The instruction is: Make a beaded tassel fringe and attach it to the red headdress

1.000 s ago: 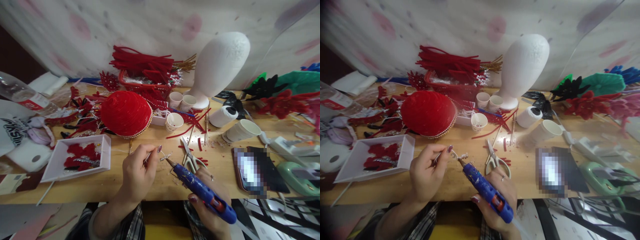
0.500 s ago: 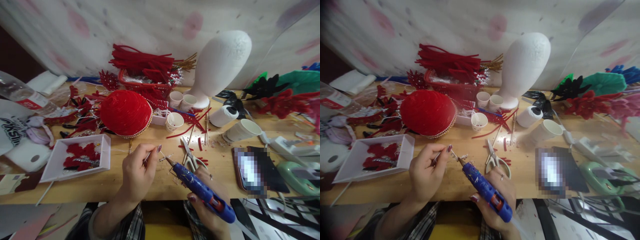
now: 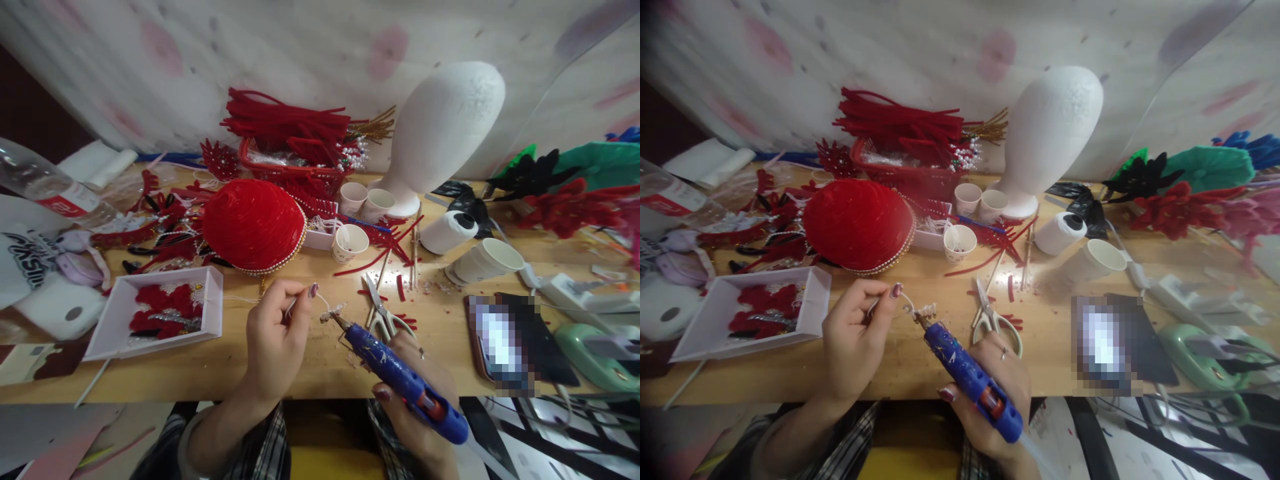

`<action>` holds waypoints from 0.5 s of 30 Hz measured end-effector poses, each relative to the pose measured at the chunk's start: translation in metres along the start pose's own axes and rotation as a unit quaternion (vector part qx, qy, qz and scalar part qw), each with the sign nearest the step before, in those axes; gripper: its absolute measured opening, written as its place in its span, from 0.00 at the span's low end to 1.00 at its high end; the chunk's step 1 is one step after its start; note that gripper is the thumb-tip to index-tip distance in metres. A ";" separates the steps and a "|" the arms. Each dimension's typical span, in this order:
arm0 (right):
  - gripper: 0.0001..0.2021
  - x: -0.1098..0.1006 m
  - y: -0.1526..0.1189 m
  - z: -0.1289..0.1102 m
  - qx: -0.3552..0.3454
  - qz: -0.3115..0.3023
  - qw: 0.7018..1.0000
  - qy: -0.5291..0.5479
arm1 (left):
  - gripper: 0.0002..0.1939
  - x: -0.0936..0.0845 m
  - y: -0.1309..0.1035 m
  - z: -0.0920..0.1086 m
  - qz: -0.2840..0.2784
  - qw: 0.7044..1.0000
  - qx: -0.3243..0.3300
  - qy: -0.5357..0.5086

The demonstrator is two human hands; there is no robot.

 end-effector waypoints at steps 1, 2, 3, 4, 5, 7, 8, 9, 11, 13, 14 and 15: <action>0.19 0.000 0.001 -0.001 -0.003 0.002 1.000 0.004 | 0.07 0.001 0.001 -0.004 -0.003 0.999 -0.035 -0.035; 0.18 0.001 0.001 -0.002 -0.009 0.005 1.000 0.006 | 0.08 0.003 0.001 -0.008 -0.007 0.994 -0.074 -0.074; 0.18 0.001 0.001 -0.003 -0.017 0.010 1.000 0.006 | 0.09 0.006 0.000 -0.013 -0.012 0.987 -0.114 -0.115; 0.18 0.001 0.001 -0.003 -0.022 0.012 1.000 0.005 | 0.11 0.009 -0.001 -0.017 -0.017 0.976 -0.154 -0.156; 0.18 0.001 0.001 -0.003 -0.026 0.016 1.000 0.004 | 0.12 0.012 -0.002 -0.021 -0.019 0.963 -0.190 -0.192; 0.16 0.001 0.000 -0.003 -0.031 0.023 0.999 0.010 | 0.14 0.017 -0.005 -0.028 -0.022 0.938 -0.244 -0.246; 0.15 0.002 0.000 -0.003 -0.033 0.024 0.999 0.016 | 0.16 0.019 -0.006 -0.030 -0.023 0.929 -0.260 -0.262; 0.14 0.002 -0.001 -0.003 -0.034 0.023 0.999 0.021 | 0.17 0.021 -0.007 -0.031 -0.023 0.923 -0.270 -0.272; 0.13 0.003 -0.001 -0.004 -0.038 0.024 0.999 0.024 | 0.18 0.022 -0.009 -0.031 -0.022 0.918 -0.279 -0.281; 0.13 0.003 0.000 -0.004 -0.034 0.025 0.999 0.016 | 0.19 0.023 -0.010 -0.031 -0.025 0.915 -0.287 -0.283; 0.13 0.002 0.000 -0.004 -0.033 0.027 0.999 0.015 | 0.19 0.024 -0.011 -0.030 -0.027 0.913 -0.292 -0.285; 0.13 0.002 0.000 -0.005 -0.033 0.029 0.999 0.018 | 0.19 0.024 -0.011 -0.030 -0.027 0.911 -0.296 -0.286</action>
Point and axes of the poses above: each hand's wrist, its own y-axis towards the middle knuckle, its own x-axis out of the palm, z = x × y, the point moved 6 cm from there along y, towards the middle knuckle, and after that the axes turned 2 degrees about -z, right-handed, at the moved point
